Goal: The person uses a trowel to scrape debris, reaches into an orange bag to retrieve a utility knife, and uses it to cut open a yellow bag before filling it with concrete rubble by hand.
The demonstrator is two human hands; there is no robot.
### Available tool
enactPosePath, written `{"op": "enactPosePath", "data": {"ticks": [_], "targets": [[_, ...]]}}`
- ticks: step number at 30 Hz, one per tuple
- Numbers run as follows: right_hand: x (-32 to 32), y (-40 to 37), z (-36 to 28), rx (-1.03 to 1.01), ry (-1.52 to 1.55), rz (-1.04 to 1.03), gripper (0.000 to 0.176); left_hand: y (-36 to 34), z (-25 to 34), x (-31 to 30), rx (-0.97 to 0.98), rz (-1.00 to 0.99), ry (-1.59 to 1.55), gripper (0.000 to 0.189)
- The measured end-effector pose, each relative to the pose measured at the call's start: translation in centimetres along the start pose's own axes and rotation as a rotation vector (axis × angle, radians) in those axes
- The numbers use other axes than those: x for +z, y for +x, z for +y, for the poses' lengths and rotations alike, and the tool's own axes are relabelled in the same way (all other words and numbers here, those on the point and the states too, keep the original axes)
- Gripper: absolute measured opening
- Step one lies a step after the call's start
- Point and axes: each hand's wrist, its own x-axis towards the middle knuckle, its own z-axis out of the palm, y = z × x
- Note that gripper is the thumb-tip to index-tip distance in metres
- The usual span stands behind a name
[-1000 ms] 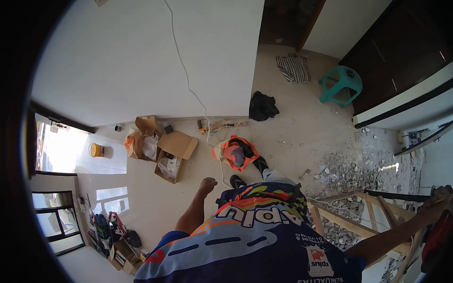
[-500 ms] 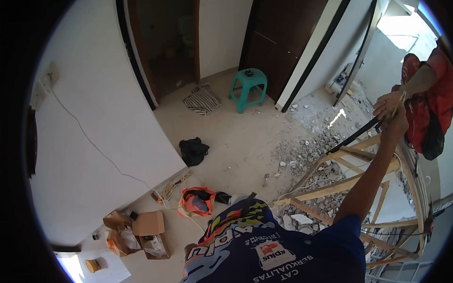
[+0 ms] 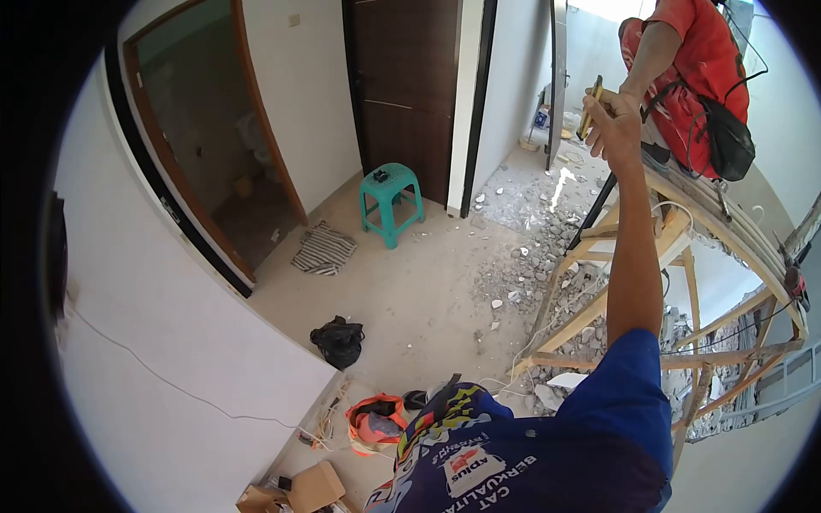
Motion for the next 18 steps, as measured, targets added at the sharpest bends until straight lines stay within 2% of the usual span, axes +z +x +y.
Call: {"op": "enactPosePath", "data": {"ticks": [2,4,6,8,9,11,14,16,18], "targets": [[0.7,1.0,0.1,0.119,-0.396,-0.057,0.043,-0.4,-1.0,-1.8,-0.001,0.042,-0.101,0.012],[1.0,2.0,3.0,0.045,-0.515,0.011,0.042,-0.6,-2.2,-3.5,0.022,0.086,-0.221,0.011],[0.7,2.7,4.0,0.011,-0.763,0.011,0.043,-1.2,-4.0,-4.6,0.067,0.133,-0.309,0.011],[0.3,4.2,7.2,-0.039,-0.787,0.028,0.043,-5.4,-1.1,-4.5,0.099,0.182,-0.290,0.018],[0.0,5.2,8.9,0.006,-0.810,0.044,0.044,-5.9,-1.0,-4.2,0.108,0.198,-0.291,0.019],[-0.6,6.8,11.4,0.101,-0.769,0.075,0.046,-6.2,-2.4,-3.4,0.090,0.204,-0.298,0.020],[-2.2,9.8,18.5,0.084,-0.795,0.131,0.049,-7.8,-4.9,-2.1,-0.003,0.176,-0.331,0.019],[-2.7,10.0,18.9,0.118,-0.720,0.098,0.046,-9.1,-6.5,-0.6,-0.077,0.155,-0.350,0.018],[-2.4,9.9,18.4,0.079,-0.794,0.141,0.047,-10.3,-8.4,0.8,-0.034,0.125,-0.313,0.015]]}}
